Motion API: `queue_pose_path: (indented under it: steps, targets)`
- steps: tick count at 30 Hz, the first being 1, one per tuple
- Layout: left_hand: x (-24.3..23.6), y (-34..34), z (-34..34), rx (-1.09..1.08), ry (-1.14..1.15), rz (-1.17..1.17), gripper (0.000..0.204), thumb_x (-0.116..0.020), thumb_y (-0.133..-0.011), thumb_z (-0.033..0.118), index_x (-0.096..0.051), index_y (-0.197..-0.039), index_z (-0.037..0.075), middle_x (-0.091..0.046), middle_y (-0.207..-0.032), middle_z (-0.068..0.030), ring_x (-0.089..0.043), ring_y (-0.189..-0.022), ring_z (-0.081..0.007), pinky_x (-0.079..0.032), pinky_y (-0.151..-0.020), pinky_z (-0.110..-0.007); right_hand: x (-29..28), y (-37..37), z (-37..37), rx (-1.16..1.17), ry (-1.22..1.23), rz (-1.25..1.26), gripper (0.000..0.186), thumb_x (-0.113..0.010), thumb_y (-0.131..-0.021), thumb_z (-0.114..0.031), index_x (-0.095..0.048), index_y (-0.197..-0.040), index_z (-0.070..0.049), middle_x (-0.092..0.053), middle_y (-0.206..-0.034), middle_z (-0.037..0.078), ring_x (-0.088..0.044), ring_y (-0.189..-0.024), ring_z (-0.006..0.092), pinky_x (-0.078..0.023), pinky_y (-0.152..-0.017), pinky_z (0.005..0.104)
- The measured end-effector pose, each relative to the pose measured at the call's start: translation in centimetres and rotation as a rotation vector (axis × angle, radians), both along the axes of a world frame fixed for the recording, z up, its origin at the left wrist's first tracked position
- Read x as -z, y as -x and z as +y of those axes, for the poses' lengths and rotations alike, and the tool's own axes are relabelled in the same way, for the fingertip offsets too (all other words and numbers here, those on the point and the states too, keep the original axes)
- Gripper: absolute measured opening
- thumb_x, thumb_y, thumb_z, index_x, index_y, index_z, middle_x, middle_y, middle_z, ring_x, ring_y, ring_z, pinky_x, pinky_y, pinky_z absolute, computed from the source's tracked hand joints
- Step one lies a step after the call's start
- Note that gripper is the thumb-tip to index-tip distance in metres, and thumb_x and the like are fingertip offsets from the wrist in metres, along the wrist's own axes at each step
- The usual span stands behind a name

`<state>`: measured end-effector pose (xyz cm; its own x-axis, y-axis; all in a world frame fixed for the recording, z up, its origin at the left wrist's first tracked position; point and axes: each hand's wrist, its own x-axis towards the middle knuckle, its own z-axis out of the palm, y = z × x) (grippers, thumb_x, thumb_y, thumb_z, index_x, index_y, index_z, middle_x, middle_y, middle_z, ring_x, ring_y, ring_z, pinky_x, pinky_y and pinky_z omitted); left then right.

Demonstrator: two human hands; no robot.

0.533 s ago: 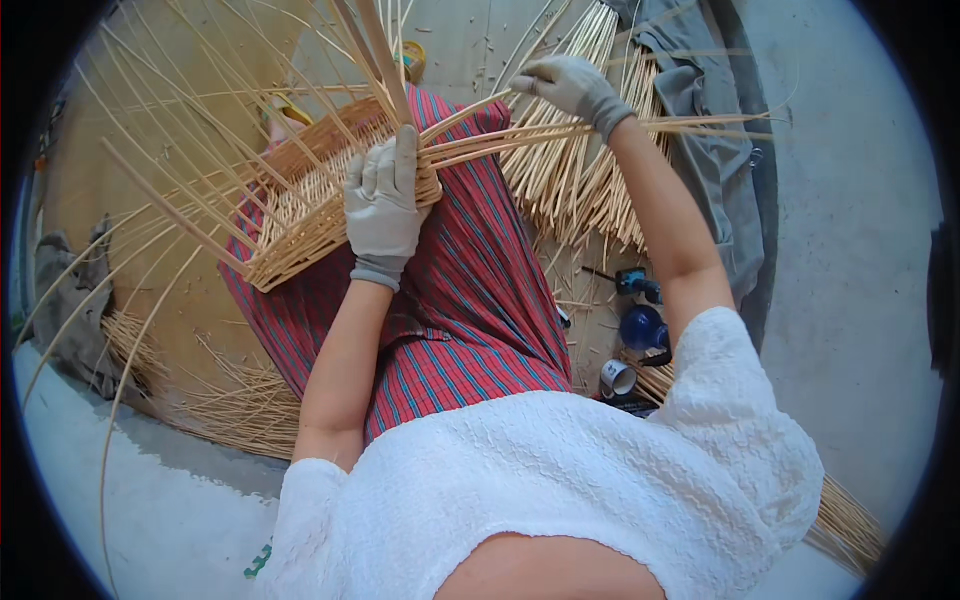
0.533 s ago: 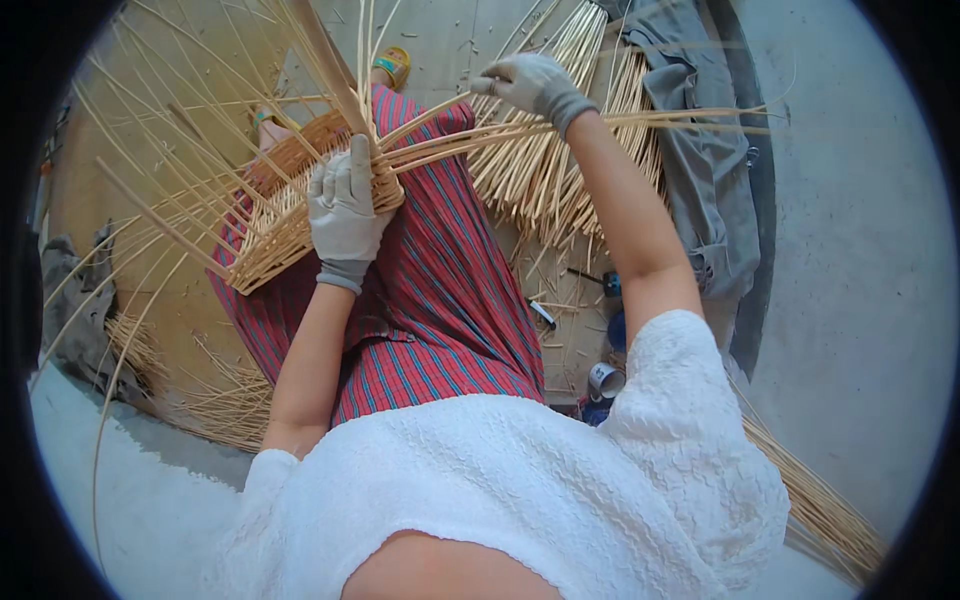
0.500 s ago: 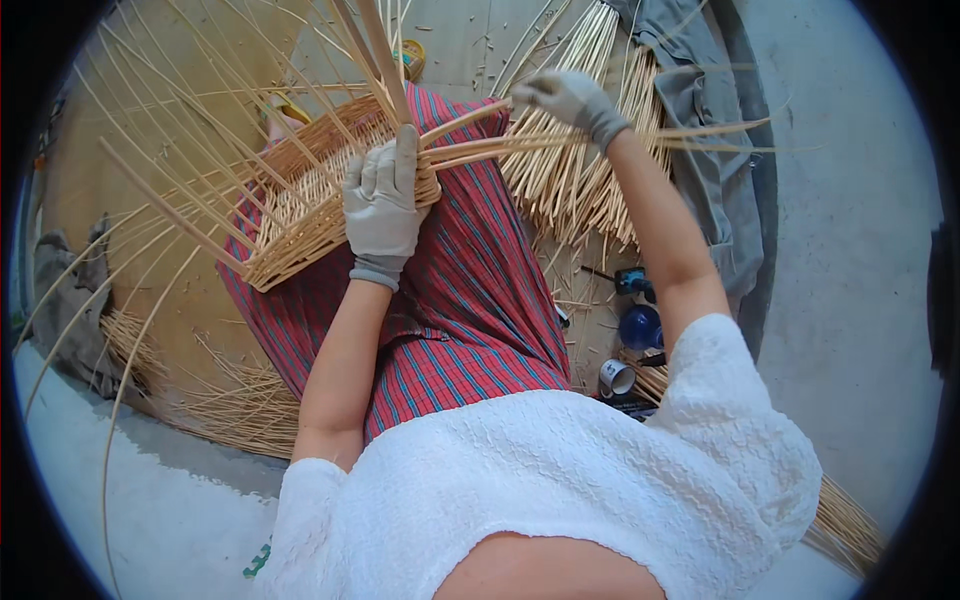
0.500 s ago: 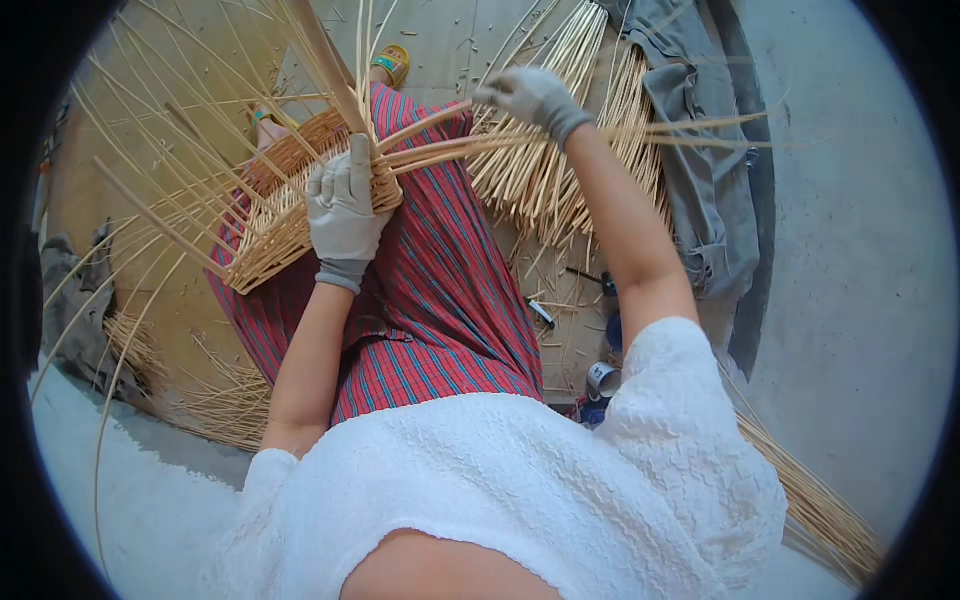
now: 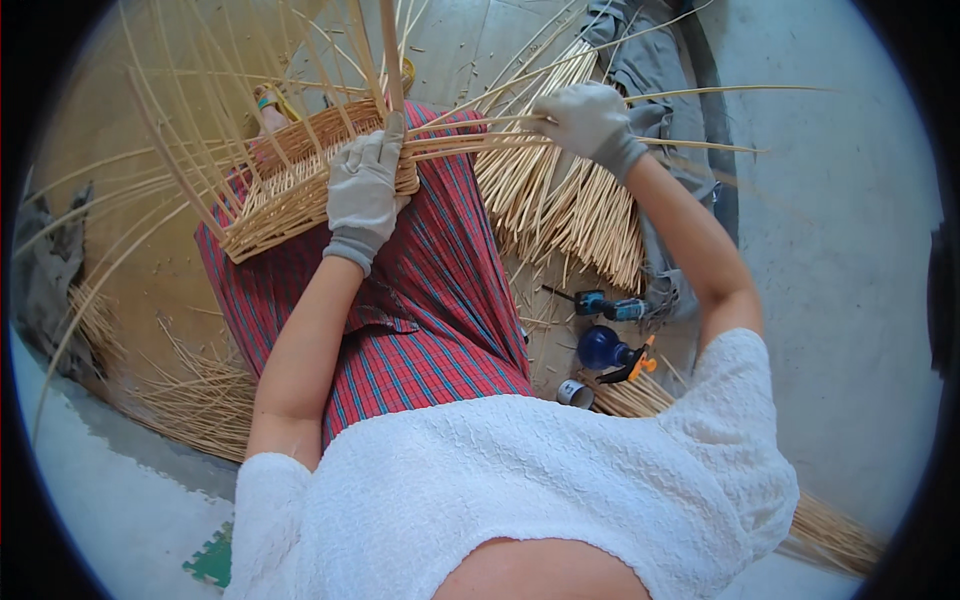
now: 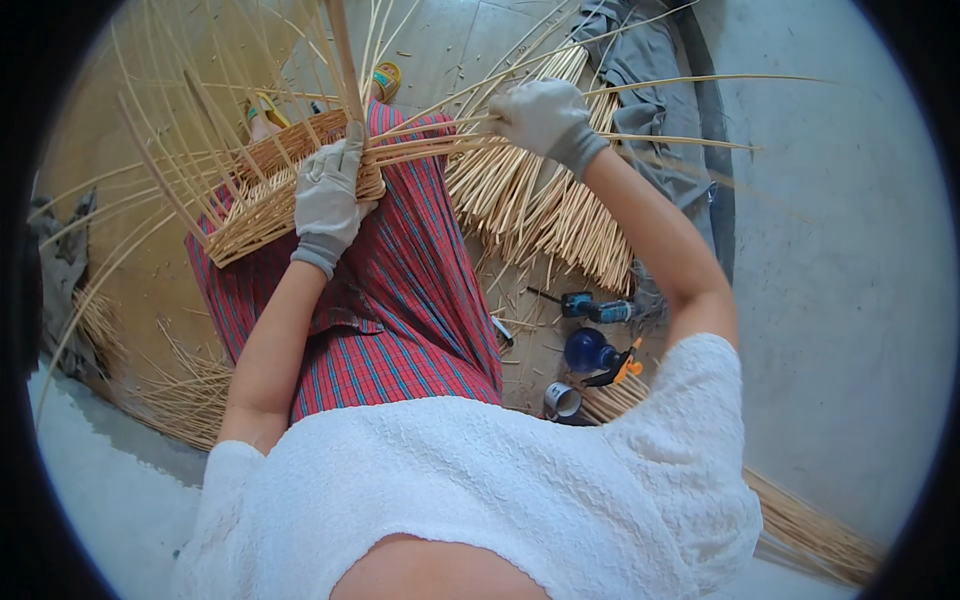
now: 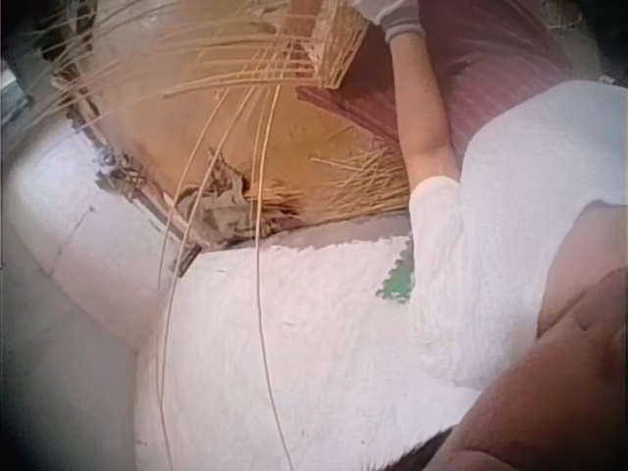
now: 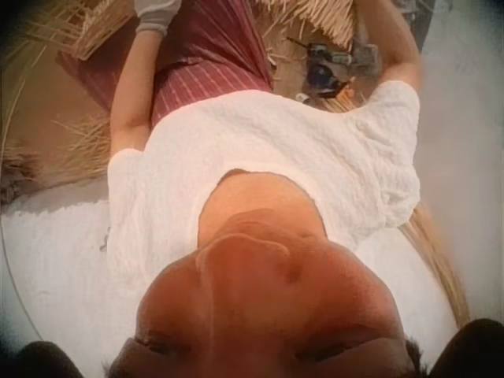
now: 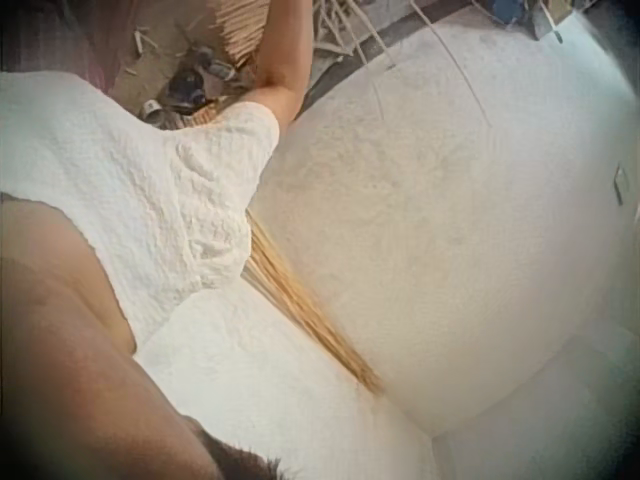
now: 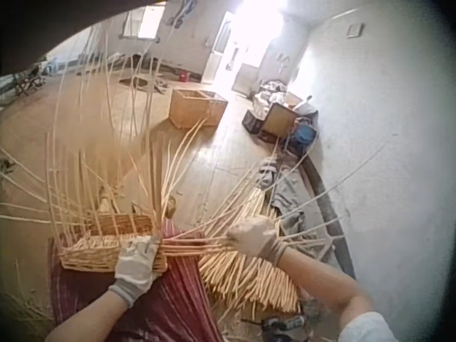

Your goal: Weaving a rectangular wicker basket from reeds.

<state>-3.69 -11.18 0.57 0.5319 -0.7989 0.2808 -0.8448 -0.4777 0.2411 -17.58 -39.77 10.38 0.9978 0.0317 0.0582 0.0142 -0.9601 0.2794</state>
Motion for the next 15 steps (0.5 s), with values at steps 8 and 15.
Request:
queue_pose_path:
  steps: [8, 15]
  targets:
    - [3.3, 1.4, 0.7, -0.135, 0.238, -0.013, 0.046, -0.059, -0.099, 0.028, -0.051, -0.139, 0.006, -0.061, -0.124, -0.0100, -0.057, -0.120, -0.0254, -0.045, -0.103, -0.037, -10.3, -8.4, 17.6, -0.644, -0.484, 0.397, 0.025, -0.050, -0.100, -0.019, -0.062, -0.115, -0.004, -0.067, -0.106, 0.014, -0.066, -0.094, 0.0212, -0.055, -0.084, 0.0355]
    - [0.6, -2.8, 6.0, 0.052, 1.340, 1.417, 0.033, -0.060, -0.101, 0.032, -0.061, -0.119, 0.004, -0.067, -0.116, -0.0138, -0.067, -0.100, -0.0188, -0.057, -0.086, -0.032, 3.6, -9.7, 11.7, 0.348, -1.158, -0.319, 0.072, -0.074, -0.082, -0.051, -0.057, -0.131, 0.000, -0.067, -0.109, 0.022, -0.065, -0.107, 0.0341, -0.050, -0.098, 0.0428]
